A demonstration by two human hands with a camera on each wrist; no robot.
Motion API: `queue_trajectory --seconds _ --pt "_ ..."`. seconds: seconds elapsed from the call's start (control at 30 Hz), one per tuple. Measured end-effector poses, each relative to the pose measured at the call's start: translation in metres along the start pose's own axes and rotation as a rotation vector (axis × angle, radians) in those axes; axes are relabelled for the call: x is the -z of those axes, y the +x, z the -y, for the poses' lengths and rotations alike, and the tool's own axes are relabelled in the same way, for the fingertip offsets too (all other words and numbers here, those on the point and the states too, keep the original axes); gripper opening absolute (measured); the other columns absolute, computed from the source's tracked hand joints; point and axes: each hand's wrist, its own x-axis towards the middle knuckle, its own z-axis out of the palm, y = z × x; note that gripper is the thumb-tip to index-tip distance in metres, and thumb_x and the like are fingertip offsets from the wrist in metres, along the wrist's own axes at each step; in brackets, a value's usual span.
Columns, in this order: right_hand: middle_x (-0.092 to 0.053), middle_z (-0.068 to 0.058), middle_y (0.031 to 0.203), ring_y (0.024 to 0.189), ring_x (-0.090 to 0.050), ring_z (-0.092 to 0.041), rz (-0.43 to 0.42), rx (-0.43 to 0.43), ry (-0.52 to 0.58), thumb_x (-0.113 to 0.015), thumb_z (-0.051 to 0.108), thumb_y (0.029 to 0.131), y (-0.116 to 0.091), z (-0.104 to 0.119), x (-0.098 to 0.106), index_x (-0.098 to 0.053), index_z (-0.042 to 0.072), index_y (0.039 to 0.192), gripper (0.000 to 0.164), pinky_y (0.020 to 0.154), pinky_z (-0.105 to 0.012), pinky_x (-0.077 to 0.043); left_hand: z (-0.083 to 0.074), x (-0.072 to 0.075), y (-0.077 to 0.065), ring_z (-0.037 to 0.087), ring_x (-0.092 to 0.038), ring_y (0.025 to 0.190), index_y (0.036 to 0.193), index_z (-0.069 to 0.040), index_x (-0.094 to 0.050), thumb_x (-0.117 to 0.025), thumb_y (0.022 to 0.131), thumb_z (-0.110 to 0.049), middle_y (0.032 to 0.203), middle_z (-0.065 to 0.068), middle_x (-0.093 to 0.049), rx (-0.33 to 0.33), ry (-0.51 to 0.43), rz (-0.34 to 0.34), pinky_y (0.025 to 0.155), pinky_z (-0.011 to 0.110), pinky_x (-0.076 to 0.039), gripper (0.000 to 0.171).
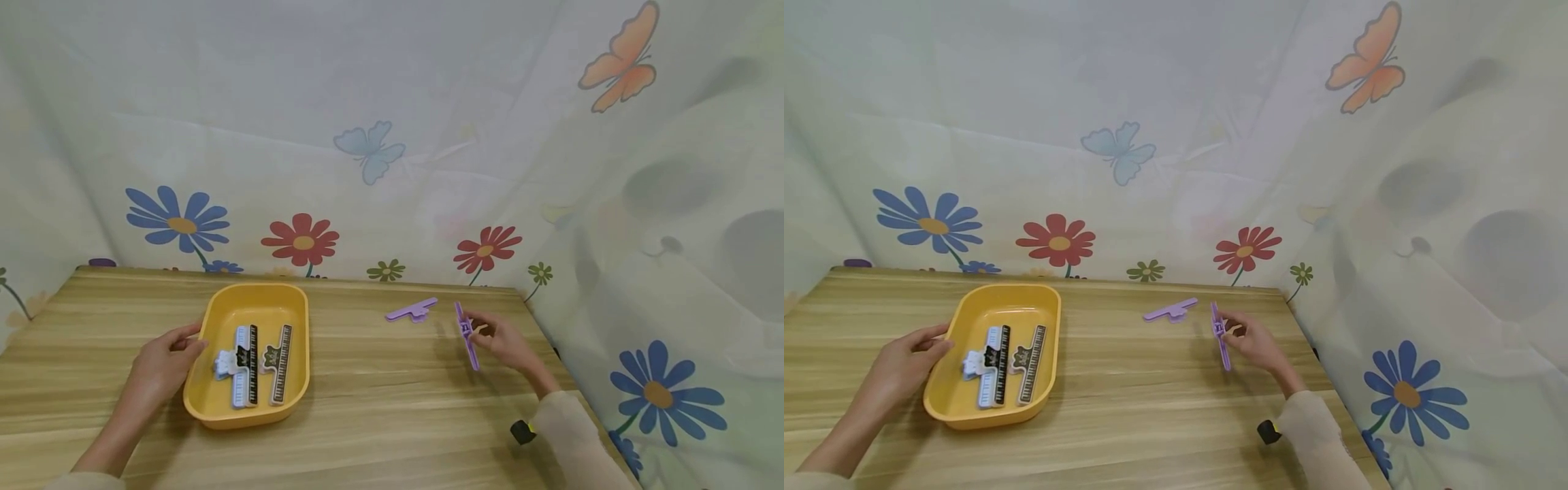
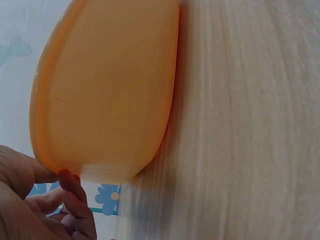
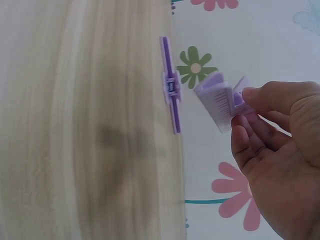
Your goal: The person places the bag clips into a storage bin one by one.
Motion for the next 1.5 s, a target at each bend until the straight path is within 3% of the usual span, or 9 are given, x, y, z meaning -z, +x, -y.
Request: queue_trajectory --seconds 0.17,0.53,0.83,1.1,1.3,1.5 --pt "-0.058 -0.024 0.105 0.089 -0.056 -0.040 -0.026 -0.049 0.029 -0.058 -0.001 0.089 0.000 0.010 0.007 -0.047 -0.009 0.130 0.043 0.068 -0.032 -0.050 -0.001 0.000 0.000 0.031 -0.051 0.094 0.137 0.003 -0.041 -0.047 0.096 -0.036 0.114 0.024 -0.053 0.007 -0.006 -0.003 0.066 0.032 -0.042 0.056" --pt "-0.057 -0.027 0.111 0.093 -0.057 -0.041 -0.116 0.048 0.085 -0.057 -0.001 0.090 0.005 0.034 0.029 -0.045 -0.009 0.131 0.043 0.075 -0.025 -0.049 -0.002 0.002 -0.001 0.033 -0.051 0.097 0.137 0.003 -0.040 -0.047 0.097 -0.036 0.116 0.025 -0.053 0.009 -0.007 0.011 0.069 0.036 -0.043 0.057" --pt "-0.056 -0.020 0.119 0.097 -0.058 -0.031 -0.204 0.048 0.069 -0.057 0.009 0.093 0.008 0.060 0.051 -0.046 -0.001 0.135 0.045 0.078 -0.023 -0.048 -0.004 0.000 0.001 0.032 -0.051 0.094 0.138 0.002 -0.040 -0.048 0.096 -0.035 0.115 0.024 -0.053 0.018 -0.018 0.007 0.066 0.031 -0.043 0.056" --pt "-0.056 -0.017 0.117 0.096 -0.058 -0.024 -0.266 0.056 0.154 -0.057 0.017 0.093 0.016 0.057 0.067 -0.050 0.012 0.135 0.043 0.081 -0.026 -0.048 -0.002 0.000 0.000 0.031 -0.052 0.095 0.136 0.003 -0.042 -0.048 0.096 -0.036 0.114 0.024 -0.055 -0.003 -0.017 -0.010 0.067 0.032 -0.042 0.056" --pt "-0.056 -0.018 0.118 0.096 -0.059 -0.025 -0.279 0.056 0.165 -0.059 0.020 0.092 0.016 0.058 0.067 -0.050 0.011 0.135 0.044 0.082 -0.029 -0.049 -0.003 0.000 0.000 0.032 -0.052 0.096 0.136 0.003 -0.042 -0.048 0.096 -0.035 0.114 0.024 -0.054 -0.001 -0.021 -0.004 0.067 0.032 -0.043 0.056" --pt "-0.054 -0.014 0.125 0.100 -0.059 -0.023 -0.291 0.054 0.150 -0.060 0.020 0.091 0.017 0.058 0.065 -0.052 0.018 0.133 0.043 0.081 -0.025 -0.048 -0.003 0.001 0.000 0.033 -0.051 0.098 0.137 0.003 -0.041 -0.047 0.096 -0.035 0.116 0.025 -0.053 0.009 -0.029 0.001 0.069 0.034 -0.043 0.056"
